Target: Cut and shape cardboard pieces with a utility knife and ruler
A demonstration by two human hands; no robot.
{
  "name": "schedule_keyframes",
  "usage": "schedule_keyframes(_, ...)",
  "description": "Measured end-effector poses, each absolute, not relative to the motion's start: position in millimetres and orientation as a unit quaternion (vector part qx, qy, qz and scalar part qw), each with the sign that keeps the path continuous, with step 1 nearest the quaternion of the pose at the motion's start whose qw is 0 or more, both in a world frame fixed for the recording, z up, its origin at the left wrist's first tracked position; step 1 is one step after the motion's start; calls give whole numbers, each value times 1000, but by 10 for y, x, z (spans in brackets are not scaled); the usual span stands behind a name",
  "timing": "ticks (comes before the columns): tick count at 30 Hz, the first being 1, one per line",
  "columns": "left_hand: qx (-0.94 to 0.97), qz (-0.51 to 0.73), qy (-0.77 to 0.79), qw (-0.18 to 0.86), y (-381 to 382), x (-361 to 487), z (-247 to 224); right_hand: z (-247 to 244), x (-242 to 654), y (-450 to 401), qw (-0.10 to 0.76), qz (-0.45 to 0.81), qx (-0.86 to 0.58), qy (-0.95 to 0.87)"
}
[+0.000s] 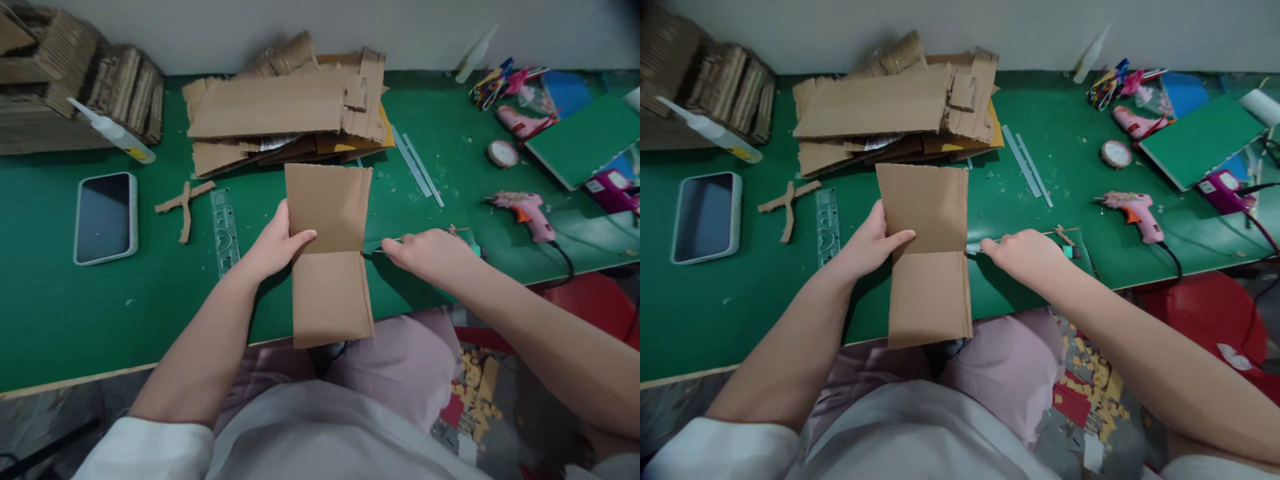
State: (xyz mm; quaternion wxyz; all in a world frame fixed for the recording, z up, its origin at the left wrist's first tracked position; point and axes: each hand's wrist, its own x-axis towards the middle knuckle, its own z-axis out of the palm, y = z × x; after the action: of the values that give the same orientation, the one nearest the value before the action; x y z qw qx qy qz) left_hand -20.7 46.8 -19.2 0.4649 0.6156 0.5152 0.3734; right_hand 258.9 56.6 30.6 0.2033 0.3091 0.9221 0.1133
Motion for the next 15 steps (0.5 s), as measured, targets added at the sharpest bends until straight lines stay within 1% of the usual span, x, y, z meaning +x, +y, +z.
schedule_keyframes(9,621,382,507,460,479,-218,-248,316,2558,574,222,115,299,921)
schedule_keyframes(15,624,380,508,456,478,-218,-244,347,2482,596,234,93,295,922)
